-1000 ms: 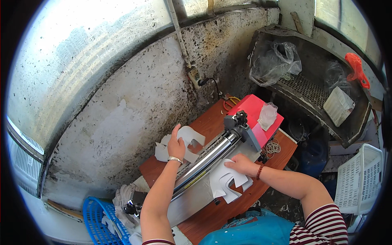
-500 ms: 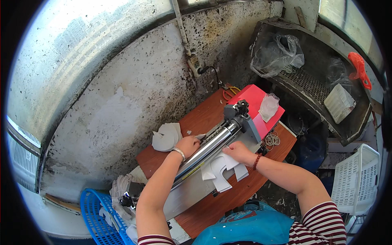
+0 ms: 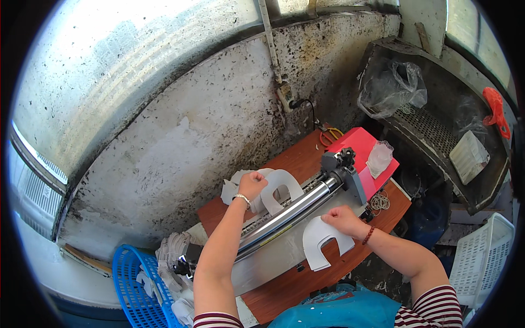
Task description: The person feeds fabric mask pieces through a roller machine by hand, collects the pieces from the opposite side, and stacks them together.
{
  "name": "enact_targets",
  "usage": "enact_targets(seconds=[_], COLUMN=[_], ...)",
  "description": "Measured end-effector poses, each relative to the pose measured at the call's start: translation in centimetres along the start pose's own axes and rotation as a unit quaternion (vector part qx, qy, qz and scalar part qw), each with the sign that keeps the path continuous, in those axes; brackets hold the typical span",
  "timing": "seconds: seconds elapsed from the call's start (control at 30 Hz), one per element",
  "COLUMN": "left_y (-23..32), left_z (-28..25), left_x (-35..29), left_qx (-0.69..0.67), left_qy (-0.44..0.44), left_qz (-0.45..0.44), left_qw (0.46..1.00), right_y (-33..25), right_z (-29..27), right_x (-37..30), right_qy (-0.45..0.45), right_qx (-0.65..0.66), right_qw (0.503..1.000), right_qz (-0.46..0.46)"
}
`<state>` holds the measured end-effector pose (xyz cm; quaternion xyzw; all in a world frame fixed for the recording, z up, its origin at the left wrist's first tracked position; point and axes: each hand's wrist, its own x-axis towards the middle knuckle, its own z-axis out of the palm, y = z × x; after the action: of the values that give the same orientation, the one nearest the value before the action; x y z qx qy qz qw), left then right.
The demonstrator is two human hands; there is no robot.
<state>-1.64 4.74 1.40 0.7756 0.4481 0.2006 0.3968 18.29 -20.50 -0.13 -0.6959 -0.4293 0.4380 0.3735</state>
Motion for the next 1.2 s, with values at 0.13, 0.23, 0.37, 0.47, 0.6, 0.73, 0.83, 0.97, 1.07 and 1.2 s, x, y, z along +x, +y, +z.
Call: enact_targets(seconds=[0.13, 0.23, 0.37, 0.47, 0.6, 0.73, 0.83, 0.97, 1.07, 1.2], left_y=[0.4, 1.0, 0.7, -1.1, 4.6, 3.0, 2.2, 2.4, 2.1, 0.1], left_z=[-1.4, -1.8, -2.2, -2.3, -0.3, 1.9, 3.4, 4.5, 4.3, 3.4], left_x=[0.1, 0.0, -0.1, 0.2, -2.3, -3.0, -2.7, -2.3, -1.9, -1.2], left_qx=[-0.069, -0.1, -0.151, -0.054, 0.031, 0.25, 0.347, 0.216, 0.195, 0.091], left_qy=[0.012, 0.009, 0.024, 0.08, 0.206, 0.068, -0.178, -0.259, -0.213, 0.023], left_qz=[-0.009, -0.027, -0.04, 0.022, 0.11, 0.251, 0.192, 0.054, 0.034, 0.053], left_qw=[0.997, 0.995, 0.987, 0.995, 0.972, 0.933, 0.9, 0.94, 0.957, 0.994], right_y=[-0.2, -0.3, -1.0, -0.7, -1.5, -1.4, -2.1, -2.4, -1.7, -1.1], right_z=[0.0, -0.3, -0.4, 0.0, -0.5, 0.3, 0.8, 0.1, -0.6, 0.5], right_x=[-0.3, -0.6, -1.3, -1.0, -0.8, 1.1, 2.0, 1.6, 0.5, -1.5], right_qy=[-0.016, -0.044, -0.072, -0.078, -0.055, -0.039, -0.01, -0.001, -0.044, -0.003], right_qx=[0.006, 0.047, 0.027, 0.02, -0.044, -0.112, -0.169, -0.14, -0.059, 0.068], right_qw=[1.0, 0.998, 0.997, 0.996, 0.997, 0.993, 0.985, 0.989, 0.997, 0.996], right_qz=[0.011, 0.025, 0.021, 0.029, 0.042, 0.009, -0.022, -0.047, -0.005, -0.05])
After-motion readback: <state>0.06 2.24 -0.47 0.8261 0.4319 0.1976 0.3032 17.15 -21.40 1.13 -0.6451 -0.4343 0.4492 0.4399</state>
